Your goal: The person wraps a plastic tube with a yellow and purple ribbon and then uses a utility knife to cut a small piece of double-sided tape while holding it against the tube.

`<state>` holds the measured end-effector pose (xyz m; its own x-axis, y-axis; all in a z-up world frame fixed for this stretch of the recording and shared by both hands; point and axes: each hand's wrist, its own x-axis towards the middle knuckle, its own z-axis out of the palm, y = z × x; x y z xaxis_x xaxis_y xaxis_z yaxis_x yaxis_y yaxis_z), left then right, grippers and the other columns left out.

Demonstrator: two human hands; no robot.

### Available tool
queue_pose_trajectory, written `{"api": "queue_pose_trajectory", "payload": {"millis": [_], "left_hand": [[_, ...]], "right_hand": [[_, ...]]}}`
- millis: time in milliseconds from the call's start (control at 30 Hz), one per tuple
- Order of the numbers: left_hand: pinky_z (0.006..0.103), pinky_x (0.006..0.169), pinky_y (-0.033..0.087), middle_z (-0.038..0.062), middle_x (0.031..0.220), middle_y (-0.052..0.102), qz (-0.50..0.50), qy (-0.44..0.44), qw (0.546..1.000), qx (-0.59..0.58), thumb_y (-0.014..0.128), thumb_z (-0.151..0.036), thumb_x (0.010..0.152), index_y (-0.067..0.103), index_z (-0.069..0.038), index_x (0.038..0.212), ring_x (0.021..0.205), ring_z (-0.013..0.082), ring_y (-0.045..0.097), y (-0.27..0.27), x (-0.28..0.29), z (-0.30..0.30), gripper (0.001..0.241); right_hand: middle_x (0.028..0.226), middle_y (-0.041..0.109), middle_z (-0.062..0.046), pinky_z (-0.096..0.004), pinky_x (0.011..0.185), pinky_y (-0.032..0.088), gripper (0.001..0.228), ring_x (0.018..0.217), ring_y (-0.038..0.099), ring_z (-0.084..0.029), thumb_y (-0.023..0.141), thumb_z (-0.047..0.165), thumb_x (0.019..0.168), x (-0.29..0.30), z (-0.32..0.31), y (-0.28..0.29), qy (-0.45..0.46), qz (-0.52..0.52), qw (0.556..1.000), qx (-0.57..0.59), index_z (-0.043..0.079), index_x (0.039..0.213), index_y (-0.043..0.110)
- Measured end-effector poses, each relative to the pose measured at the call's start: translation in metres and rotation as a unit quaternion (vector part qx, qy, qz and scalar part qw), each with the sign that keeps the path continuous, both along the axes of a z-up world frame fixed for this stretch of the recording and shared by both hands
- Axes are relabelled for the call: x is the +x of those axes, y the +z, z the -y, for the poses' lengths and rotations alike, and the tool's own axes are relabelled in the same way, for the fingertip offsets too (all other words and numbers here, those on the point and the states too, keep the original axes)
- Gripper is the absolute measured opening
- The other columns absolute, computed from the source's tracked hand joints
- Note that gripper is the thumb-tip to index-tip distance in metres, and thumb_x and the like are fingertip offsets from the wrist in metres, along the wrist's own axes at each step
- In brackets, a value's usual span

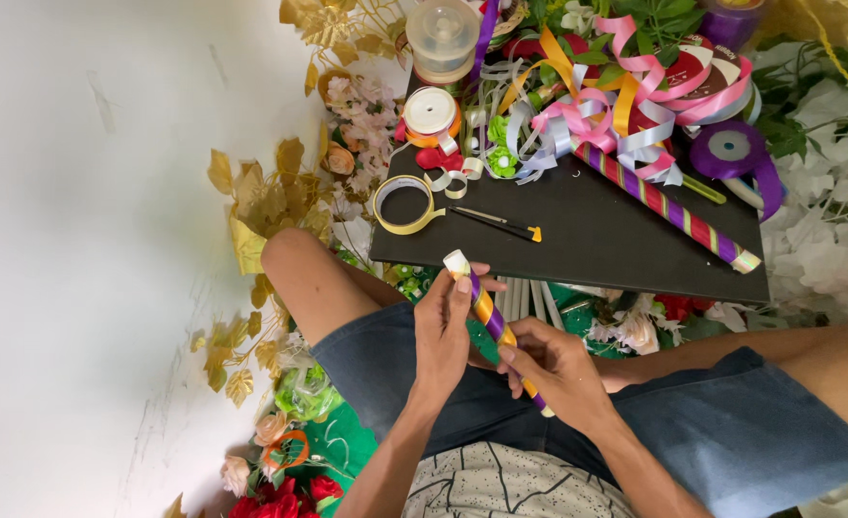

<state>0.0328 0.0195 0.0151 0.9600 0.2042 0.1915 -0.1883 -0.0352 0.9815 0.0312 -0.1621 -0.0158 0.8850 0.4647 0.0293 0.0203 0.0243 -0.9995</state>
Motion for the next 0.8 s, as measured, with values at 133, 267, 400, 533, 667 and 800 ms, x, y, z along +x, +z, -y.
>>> {"api": "queue_pose_trajectory", "payload": {"millis": [133,267,400,533,667,800], "left_hand": [[0.0328,0.070,0.069,0.014,0.110,0.083,-0.013,-0.038,0.999,-0.031,0.042,-0.046,0.119,0.069,-0.003,0.139,0.091,0.0208,0.079,-0.002,-0.001,-0.005,0.054],[0.0319,0.069,0.070,0.015,0.111,0.079,-0.031,-0.078,0.994,-0.067,0.049,-0.052,0.116,0.059,-0.002,0.148,0.091,0.0224,0.081,-0.019,-0.002,-0.007,0.061],[0.0407,0.071,0.073,0.029,0.117,0.081,0.006,-0.136,0.987,-0.084,0.055,-0.025,0.121,0.052,0.011,0.159,0.090,0.0304,0.080,-0.051,-0.001,-0.005,0.053],[0.0447,0.070,0.073,0.028,0.115,0.082,0.004,-0.174,0.981,-0.080,0.058,-0.021,0.120,0.054,0.010,0.156,0.088,0.0340,0.081,-0.068,-0.007,0.014,0.048],[0.0426,0.077,0.072,0.024,0.110,0.081,-0.025,-0.228,0.971,-0.063,0.066,-0.009,0.114,0.058,0.006,0.156,0.088,0.0308,0.081,-0.068,-0.008,0.033,0.046],[0.0480,0.083,0.070,0.026,0.113,0.080,-0.054,-0.267,0.959,0.081,0.070,-0.017,0.112,0.062,0.001,0.152,0.097,0.0386,0.081,-0.049,-0.010,0.036,0.045]], "right_hand": [[0.080,0.077,-0.006,-0.030,0.057,0.063,0.016,0.049,0.069,-0.015,0.068,0.017,0.111,0.005,0.005,-0.005,0.004,-0.016,1.000,-0.008,0.004,0.114,0.078],[0.081,0.076,-0.007,-0.029,0.047,0.055,0.015,0.044,0.060,-0.014,0.068,0.015,0.111,0.008,0.010,-0.014,-0.020,-0.004,1.000,0.014,0.002,0.110,0.076],[0.074,0.075,-0.019,-0.029,0.033,0.053,0.016,0.040,0.061,-0.015,0.071,0.002,0.106,0.018,0.025,-0.003,-0.129,0.005,0.990,0.053,-0.008,0.116,0.079],[0.080,0.072,-0.021,-0.027,0.038,0.051,0.035,0.047,0.058,-0.014,0.078,-0.002,0.100,0.068,0.047,0.053,-0.171,0.045,0.984,0.007,-0.013,0.131,0.067],[0.090,0.071,-0.023,-0.033,0.040,0.047,0.023,0.045,0.057,-0.020,0.068,-0.004,0.117,0.155,0.061,0.085,-0.207,0.135,0.968,-0.050,-0.018,0.132,0.057],[0.096,0.073,-0.019,-0.035,0.045,0.064,0.019,0.060,0.073,-0.021,0.079,0.009,0.123,0.247,0.079,0.064,-0.278,0.173,0.940,-0.093,-0.008,0.128,0.070]]}}
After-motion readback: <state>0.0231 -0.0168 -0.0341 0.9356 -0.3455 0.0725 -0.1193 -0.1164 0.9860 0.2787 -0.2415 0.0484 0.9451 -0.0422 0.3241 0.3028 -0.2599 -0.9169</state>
